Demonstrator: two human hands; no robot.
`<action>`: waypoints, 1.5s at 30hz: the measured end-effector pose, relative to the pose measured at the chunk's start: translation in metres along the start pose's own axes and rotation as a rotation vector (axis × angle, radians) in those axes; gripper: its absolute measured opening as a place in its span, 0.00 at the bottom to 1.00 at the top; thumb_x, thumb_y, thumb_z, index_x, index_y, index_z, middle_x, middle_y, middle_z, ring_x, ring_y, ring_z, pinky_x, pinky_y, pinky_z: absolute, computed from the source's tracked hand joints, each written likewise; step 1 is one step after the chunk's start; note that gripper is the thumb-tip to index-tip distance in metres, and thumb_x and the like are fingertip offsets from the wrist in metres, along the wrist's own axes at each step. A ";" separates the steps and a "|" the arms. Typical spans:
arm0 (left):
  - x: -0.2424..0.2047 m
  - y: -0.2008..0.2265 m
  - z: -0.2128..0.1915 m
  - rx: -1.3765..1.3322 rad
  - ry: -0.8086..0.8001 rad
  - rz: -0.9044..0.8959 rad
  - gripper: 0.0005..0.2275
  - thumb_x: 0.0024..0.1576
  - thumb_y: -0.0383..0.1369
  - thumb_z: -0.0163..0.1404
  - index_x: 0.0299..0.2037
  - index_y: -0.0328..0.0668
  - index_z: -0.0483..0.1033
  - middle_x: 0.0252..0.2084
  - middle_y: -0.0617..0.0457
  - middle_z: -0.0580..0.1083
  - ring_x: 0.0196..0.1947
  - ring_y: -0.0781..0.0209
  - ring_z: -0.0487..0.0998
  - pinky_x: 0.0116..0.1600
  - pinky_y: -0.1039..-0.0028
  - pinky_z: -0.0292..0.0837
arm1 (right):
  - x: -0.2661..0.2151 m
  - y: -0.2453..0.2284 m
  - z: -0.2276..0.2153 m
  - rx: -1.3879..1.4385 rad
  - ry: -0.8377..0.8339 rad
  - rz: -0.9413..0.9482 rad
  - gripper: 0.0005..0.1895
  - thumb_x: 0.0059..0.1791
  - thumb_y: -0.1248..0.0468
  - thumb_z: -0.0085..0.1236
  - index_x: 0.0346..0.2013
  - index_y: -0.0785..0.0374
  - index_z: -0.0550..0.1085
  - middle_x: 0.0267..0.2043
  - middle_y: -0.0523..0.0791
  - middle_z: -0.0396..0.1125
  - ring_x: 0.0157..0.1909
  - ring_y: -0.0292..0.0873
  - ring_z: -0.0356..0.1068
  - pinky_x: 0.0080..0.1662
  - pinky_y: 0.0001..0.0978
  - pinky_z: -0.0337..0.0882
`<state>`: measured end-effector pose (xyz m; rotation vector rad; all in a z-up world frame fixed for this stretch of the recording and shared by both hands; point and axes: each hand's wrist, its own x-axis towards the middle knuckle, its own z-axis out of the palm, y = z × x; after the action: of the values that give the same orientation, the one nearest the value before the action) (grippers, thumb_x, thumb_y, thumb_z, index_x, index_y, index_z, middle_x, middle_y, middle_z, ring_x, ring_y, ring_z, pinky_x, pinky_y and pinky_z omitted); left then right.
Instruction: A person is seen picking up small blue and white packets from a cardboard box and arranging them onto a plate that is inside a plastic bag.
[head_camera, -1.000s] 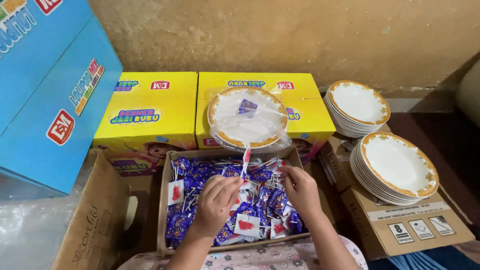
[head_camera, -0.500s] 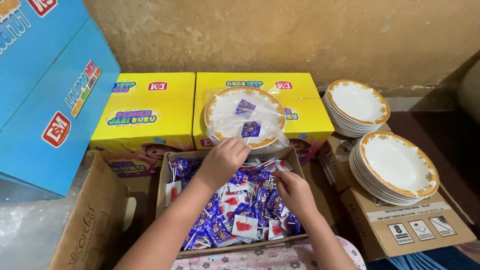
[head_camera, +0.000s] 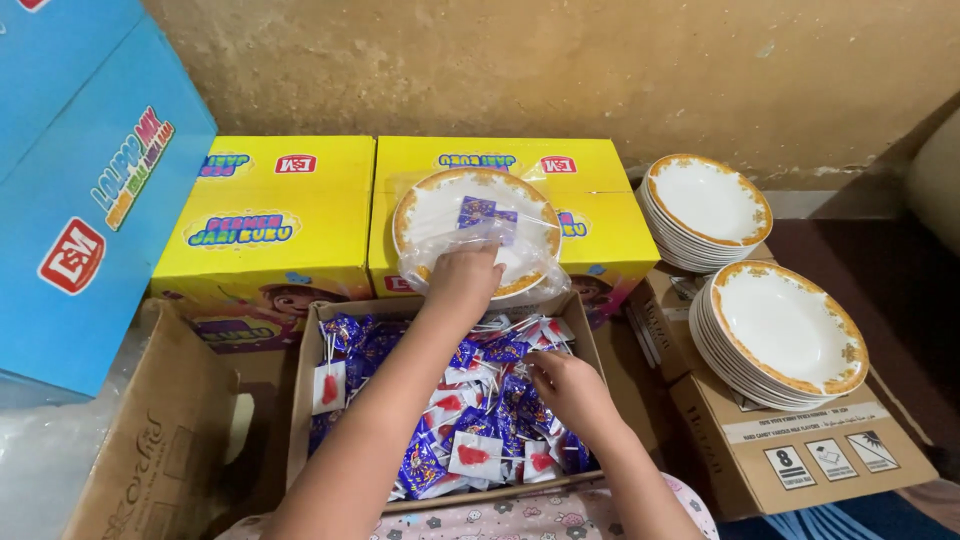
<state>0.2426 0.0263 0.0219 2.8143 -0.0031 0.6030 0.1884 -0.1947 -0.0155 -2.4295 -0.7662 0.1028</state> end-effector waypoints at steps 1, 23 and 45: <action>-0.003 0.004 -0.004 0.003 -0.002 -0.001 0.15 0.59 0.37 0.51 0.52 0.37 0.77 0.39 0.41 0.78 0.44 0.43 0.80 0.51 0.53 0.72 | 0.001 0.001 0.003 0.004 -0.001 -0.001 0.12 0.50 0.63 0.53 0.46 0.53 0.79 0.39 0.48 0.77 0.42 0.53 0.78 0.45 0.47 0.77; -0.146 0.001 0.036 -0.024 0.174 0.118 0.18 0.53 0.28 0.47 0.55 0.52 0.72 0.54 0.53 0.67 0.57 0.54 0.67 0.50 0.65 0.69 | 0.072 0.049 0.054 -0.571 0.163 -0.166 0.15 0.46 0.66 0.57 0.46 0.50 0.78 0.45 0.41 0.72 0.50 0.45 0.72 0.44 0.32 0.76; -0.159 0.022 0.012 -0.016 -0.488 -0.134 0.17 0.58 0.24 0.48 0.57 0.48 0.72 0.64 0.39 0.63 0.70 0.36 0.54 0.73 0.43 0.44 | -0.027 -0.059 -0.064 0.115 0.099 0.093 0.11 0.51 0.68 0.56 0.45 0.63 0.81 0.37 0.40 0.71 0.26 0.36 0.74 0.34 0.29 0.75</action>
<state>0.1007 -0.0062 -0.0468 2.8403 0.0864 -0.1199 0.1510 -0.2029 0.0674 -2.3421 -0.5872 0.0605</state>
